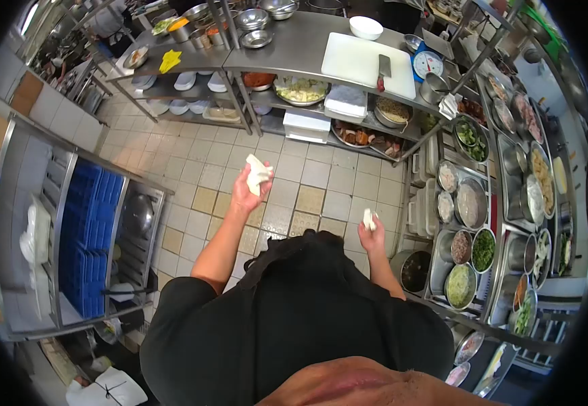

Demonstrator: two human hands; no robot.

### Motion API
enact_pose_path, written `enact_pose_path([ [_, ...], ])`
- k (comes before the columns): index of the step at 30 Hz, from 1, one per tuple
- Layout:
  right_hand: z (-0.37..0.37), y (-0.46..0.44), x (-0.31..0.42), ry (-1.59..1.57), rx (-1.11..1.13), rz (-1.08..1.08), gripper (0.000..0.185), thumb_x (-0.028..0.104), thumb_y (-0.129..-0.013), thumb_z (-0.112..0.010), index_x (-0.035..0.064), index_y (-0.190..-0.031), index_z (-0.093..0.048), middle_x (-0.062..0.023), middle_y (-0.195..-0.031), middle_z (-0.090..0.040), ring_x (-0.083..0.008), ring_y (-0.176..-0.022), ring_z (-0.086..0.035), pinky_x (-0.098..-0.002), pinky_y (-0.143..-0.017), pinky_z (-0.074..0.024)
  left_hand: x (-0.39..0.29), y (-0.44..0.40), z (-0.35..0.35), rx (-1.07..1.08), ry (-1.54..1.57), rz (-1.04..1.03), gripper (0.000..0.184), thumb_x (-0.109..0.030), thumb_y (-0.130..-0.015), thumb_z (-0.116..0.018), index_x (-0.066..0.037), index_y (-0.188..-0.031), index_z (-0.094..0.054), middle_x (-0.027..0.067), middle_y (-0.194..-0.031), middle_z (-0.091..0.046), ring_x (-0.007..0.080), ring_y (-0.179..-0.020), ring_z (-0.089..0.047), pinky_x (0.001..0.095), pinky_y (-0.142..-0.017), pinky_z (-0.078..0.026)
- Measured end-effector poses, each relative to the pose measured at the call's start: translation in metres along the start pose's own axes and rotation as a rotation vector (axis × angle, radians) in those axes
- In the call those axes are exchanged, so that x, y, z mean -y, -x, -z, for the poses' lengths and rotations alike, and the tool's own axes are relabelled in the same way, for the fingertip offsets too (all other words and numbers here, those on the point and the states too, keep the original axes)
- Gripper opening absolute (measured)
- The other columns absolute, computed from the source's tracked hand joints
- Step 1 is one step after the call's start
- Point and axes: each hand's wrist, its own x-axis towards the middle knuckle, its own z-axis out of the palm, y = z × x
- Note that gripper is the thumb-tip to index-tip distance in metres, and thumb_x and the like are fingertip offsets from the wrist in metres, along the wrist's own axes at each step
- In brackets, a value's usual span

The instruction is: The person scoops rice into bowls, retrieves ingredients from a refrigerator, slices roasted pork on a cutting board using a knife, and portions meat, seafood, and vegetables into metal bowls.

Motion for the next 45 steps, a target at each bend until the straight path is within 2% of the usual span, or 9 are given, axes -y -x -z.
enact_pose_path([
  [9, -0.303, -0.145, -0.002, 0.129, 0.230, 0.018, 0.021, 0.017, -0.088, -0.064, 0.0109, -0.106, -0.055, -0.0053, -0.097, -0.063, -0.0200, -0.084, -0.060, -0.0352, -0.074, -0.0511, -0.206, -0.295, -0.081, 0.038, -0.294, -0.187, 0.045, -0.039, -0.092, -0.055, -0.009, -0.126, -0.049, 0.0114, -0.118, -0.060, 0.0314, -0.101, -0.061, 0.0423, -0.081, -0.056],
  [19, -0.368, -0.230, -0.011, -0.056, -0.128, 0.137, 0.020, 0.019, -0.089, -0.060, 0.0078, -0.105, -0.056, -0.0068, -0.092, -0.064, -0.0216, -0.080, -0.061, -0.0319, -0.070, -0.0529, -0.405, -0.625, -0.112, -0.072, -0.299, -0.204, 0.034, -0.029, -0.086, -0.067, -0.007, -0.110, -0.057, 0.0127, -0.105, -0.064, 0.0342, -0.098, -0.060, 0.0492, -0.087, -0.052],
  [21, -0.373, -0.241, -0.012, -0.075, -0.096, 0.135, 0.022, 0.019, -0.088, -0.061, 0.0072, -0.106, -0.056, -0.0068, -0.092, -0.063, -0.0210, -0.079, -0.060, -0.0321, -0.070, -0.0525, -0.434, -0.658, -0.101, 0.072, -0.225, -0.230, 0.032, -0.027, -0.087, -0.065, -0.007, -0.111, -0.057, 0.0121, -0.107, -0.064, 0.0332, -0.098, -0.060, 0.0495, -0.087, -0.051],
  [23, -0.364, -0.261, -0.008, -0.124, -0.055, 0.162, 0.024, 0.019, -0.087, -0.063, 0.0075, -0.107, -0.057, -0.0065, -0.091, -0.063, -0.0203, -0.077, -0.060, -0.0335, -0.071, -0.0522, -0.474, -0.700, -0.064, 0.366, -0.039, 0.053, 0.026, -0.023, -0.090, -0.060, -0.006, -0.109, -0.059, 0.0086, -0.102, -0.064, 0.0282, -0.094, -0.060, 0.0488, -0.090, -0.048],
  [25, -0.379, -0.280, -0.005, -0.121, -0.018, 0.154, 0.026, 0.020, -0.087, -0.063, 0.0078, -0.109, -0.057, -0.0062, -0.090, -0.062, -0.0191, -0.076, -0.059, -0.0323, -0.071, -0.0517, -0.475, -0.708, -0.083, 0.073, -0.177, -0.236, 0.027, -0.025, -0.091, -0.058, -0.003, -0.106, -0.058, 0.0122, -0.100, -0.063, 0.0291, -0.094, -0.060, 0.0446, -0.089, -0.049],
  [26, -0.397, -0.286, -0.004, -0.111, -0.080, 0.185, 0.026, 0.021, -0.087, -0.063, 0.0078, -0.109, -0.057, -0.0058, -0.091, -0.062, -0.0185, -0.075, -0.059, -0.0320, -0.071, -0.0515, -0.507, -0.734, -0.047, 0.178, -0.190, -0.025, 0.038, -0.033, -0.089, -0.060, -0.004, -0.113, -0.056, 0.0146, -0.106, -0.063, 0.0312, -0.102, -0.059, 0.0443, -0.088, -0.052],
  [27, -0.416, -0.291, -0.001, -0.094, -0.134, 0.197, 0.026, 0.021, -0.087, -0.063, 0.0078, -0.108, -0.057, -0.0055, -0.091, -0.062, -0.0178, -0.075, -0.059, -0.0316, -0.071, -0.0514, -0.496, -0.728, -0.066, -0.043, -0.229, -0.264, 0.042, -0.034, -0.089, -0.061, -0.002, -0.116, -0.053, 0.0166, -0.109, -0.062, 0.0329, -0.104, -0.058, 0.0443, -0.092, -0.051],
  [31, -0.453, -0.310, 0.014, -0.106, -0.039, 0.252, 0.026, 0.023, -0.087, -0.064, 0.0078, -0.108, -0.057, -0.0044, -0.090, -0.063, -0.0168, -0.074, -0.059, -0.0317, -0.071, -0.0514, -0.470, -0.709, -0.100, -0.030, -0.209, -0.332, 0.038, -0.032, -0.093, -0.057, -0.004, -0.119, -0.053, 0.0148, -0.112, -0.060, 0.0318, -0.107, -0.057, 0.0441, -0.094, -0.050],
  [45, -0.448, -0.316, 0.125, -0.290, 0.115, 0.373, 0.032, 0.020, -0.089, -0.061, 0.0068, -0.117, -0.051, -0.0080, -0.102, -0.063, -0.0202, -0.084, -0.062, -0.0342, -0.075, -0.0531, -0.025, -0.787, -0.288, 0.108, -0.251, 0.510, 0.034, -0.033, -0.089, -0.061, -0.008, -0.112, -0.056, 0.0124, -0.109, -0.061, 0.0309, -0.103, -0.058, 0.0420, -0.093, -0.050],
])
